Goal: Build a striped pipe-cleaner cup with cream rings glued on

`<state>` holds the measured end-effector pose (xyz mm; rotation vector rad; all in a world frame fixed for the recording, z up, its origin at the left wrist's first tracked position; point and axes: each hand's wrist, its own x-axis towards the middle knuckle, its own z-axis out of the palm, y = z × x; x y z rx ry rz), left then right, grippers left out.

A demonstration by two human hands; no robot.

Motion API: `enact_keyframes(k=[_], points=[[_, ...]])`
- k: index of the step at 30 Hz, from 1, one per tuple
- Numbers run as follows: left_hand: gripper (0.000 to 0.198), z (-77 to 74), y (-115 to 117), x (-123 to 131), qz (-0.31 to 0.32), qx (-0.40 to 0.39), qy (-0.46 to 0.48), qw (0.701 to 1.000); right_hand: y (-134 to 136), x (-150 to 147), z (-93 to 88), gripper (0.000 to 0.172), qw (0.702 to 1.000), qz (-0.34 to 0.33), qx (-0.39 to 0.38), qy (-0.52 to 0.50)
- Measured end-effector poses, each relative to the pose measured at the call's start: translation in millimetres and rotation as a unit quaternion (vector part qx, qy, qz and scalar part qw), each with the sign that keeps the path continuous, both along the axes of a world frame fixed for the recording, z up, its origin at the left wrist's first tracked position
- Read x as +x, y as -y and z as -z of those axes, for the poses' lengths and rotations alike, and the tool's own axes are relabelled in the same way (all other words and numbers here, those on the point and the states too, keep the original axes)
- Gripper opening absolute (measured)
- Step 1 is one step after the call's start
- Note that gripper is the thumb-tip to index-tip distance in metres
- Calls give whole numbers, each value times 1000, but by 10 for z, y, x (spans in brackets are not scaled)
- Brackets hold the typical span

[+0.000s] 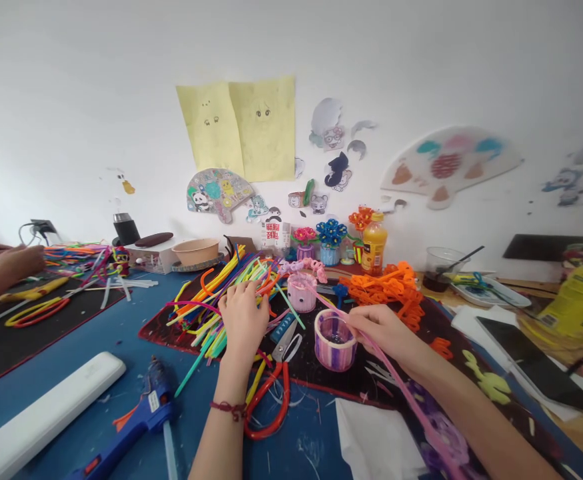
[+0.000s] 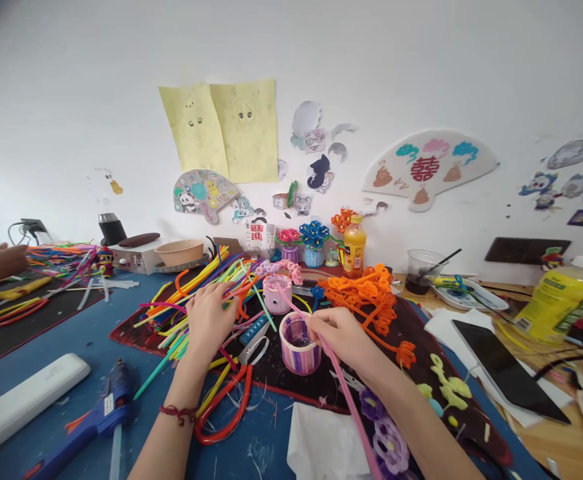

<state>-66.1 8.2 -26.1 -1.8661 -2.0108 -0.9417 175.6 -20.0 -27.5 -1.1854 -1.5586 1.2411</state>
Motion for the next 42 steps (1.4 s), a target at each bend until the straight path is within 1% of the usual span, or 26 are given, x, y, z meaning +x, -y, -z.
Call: enact_keyframes(k=[2,7,12,15,17,18,21,23,25,27,28,30,31,32,35,37,38,39,40,42], points=[[25,-13,-12,6,27,13,28,999,-10,-4,29,31,1000,1,-3,-8],[25,4,-12,48,109,28,72,991,-23,0,70,31,1000,3,7,5],[24,9,35,154,186,13,96,978,-31,11,73,32,1000,4,22,14],[21,-18,76,235,234,-10,131,963,-30,5,59,34,999,0,31,16],[19,-45,111,301,280,-37,162,946,-19,-6,39,38,999,-2,37,16],[23,-58,130,337,306,-51,178,934,-9,-11,25,40,999,-3,39,14],[44,-91,188,449,375,-89,234,892,41,-21,-29,45,999,-19,38,2],[52,-106,225,514,409,-108,272,864,80,-19,-65,47,998,-41,38,2],[51,-120,260,563,434,-128,304,838,113,-12,-92,48,997,-70,41,13],[45,-137,290,596,459,-163,363,795,132,-4,-100,50,993,-102,51,23],[42,-147,302,606,466,-181,403,766,135,-1,-98,49,992,-113,56,18],[36,-165,317,615,461,-196,492,712,131,2,-84,47,990,-127,51,-17],[34,-172,319,615,449,-190,528,696,126,2,-76,45,989,-133,40,-45],[33,-178,317,612,434,-175,551,690,120,2,-70,43,987,-138,26,-74],[32,-183,296,590,399,-123,592,689,114,-2,-78,41,975,-165,9,-146],[34,-184,280,575,384,-92,609,688,124,-10,-100,53,968,-169,20,-185],[35,-185,275,570,377,-79,616,687,131,-16,-110,60,965,-162,25,-205],[35,-187,273,568,371,-69,621,687,136,-23,-117,64,962,-150,31,-225],[36,-191,274,568,367,-61,625,686,138,-30,-119,62,960,-133,37,-243],[35,-199,284,577,363,-51,630,684,130,-42,-106,45,957,-95,52,-270]])
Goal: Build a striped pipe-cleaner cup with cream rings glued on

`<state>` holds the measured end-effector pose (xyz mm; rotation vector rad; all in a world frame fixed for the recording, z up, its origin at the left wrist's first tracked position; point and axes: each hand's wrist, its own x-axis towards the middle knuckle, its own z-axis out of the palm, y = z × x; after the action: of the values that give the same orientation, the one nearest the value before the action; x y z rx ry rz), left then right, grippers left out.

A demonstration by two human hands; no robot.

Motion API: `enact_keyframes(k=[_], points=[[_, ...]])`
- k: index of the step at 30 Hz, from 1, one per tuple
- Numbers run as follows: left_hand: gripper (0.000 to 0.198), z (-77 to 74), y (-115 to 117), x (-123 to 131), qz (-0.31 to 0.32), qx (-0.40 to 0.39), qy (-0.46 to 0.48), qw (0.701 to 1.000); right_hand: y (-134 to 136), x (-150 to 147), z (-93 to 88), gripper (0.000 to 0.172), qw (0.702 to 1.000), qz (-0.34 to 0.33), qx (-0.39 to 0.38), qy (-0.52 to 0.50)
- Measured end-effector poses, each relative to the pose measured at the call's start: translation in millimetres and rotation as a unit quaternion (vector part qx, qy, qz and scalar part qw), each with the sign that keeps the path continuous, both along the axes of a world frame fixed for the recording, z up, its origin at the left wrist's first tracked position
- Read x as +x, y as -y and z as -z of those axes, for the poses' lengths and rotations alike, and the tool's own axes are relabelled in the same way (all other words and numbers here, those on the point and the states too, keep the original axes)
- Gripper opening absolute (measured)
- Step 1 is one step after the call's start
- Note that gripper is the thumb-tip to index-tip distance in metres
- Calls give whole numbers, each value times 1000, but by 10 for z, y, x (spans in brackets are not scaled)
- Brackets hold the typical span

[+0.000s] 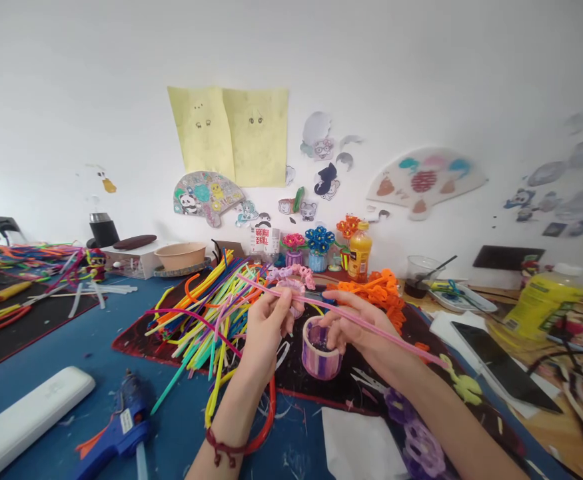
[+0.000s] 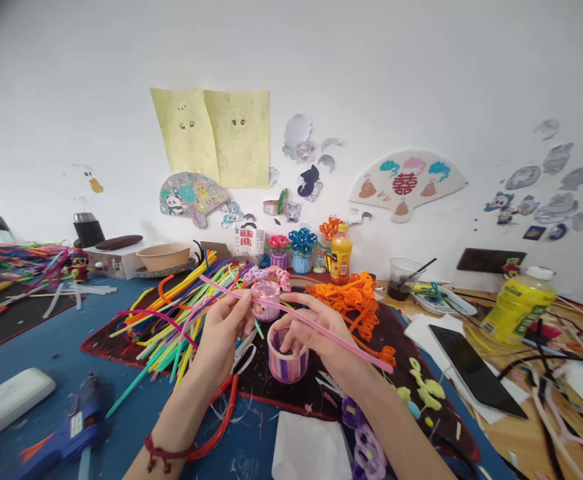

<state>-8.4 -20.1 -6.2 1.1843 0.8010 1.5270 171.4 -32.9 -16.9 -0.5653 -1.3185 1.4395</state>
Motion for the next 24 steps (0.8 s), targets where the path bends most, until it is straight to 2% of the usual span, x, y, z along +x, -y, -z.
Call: enact_keyframes(k=[2,4,9,17,24], points=[[35,-5,13,17,2,1,4,1000,-22,-5,28,29,999,40,0,-16],[37,-1,24,39,17,0,11,1000,-43,-3,57,25,998,61,-8,-20],[40,41,33,89,87,-11,31,996,-52,-4,60,31,997,60,-31,-31],[38,36,54,114,145,-19,34,989,-101,-11,63,33,989,98,-61,-92],[45,49,129,146,222,-14,-24,975,-46,-40,41,37,998,48,-41,-10]])
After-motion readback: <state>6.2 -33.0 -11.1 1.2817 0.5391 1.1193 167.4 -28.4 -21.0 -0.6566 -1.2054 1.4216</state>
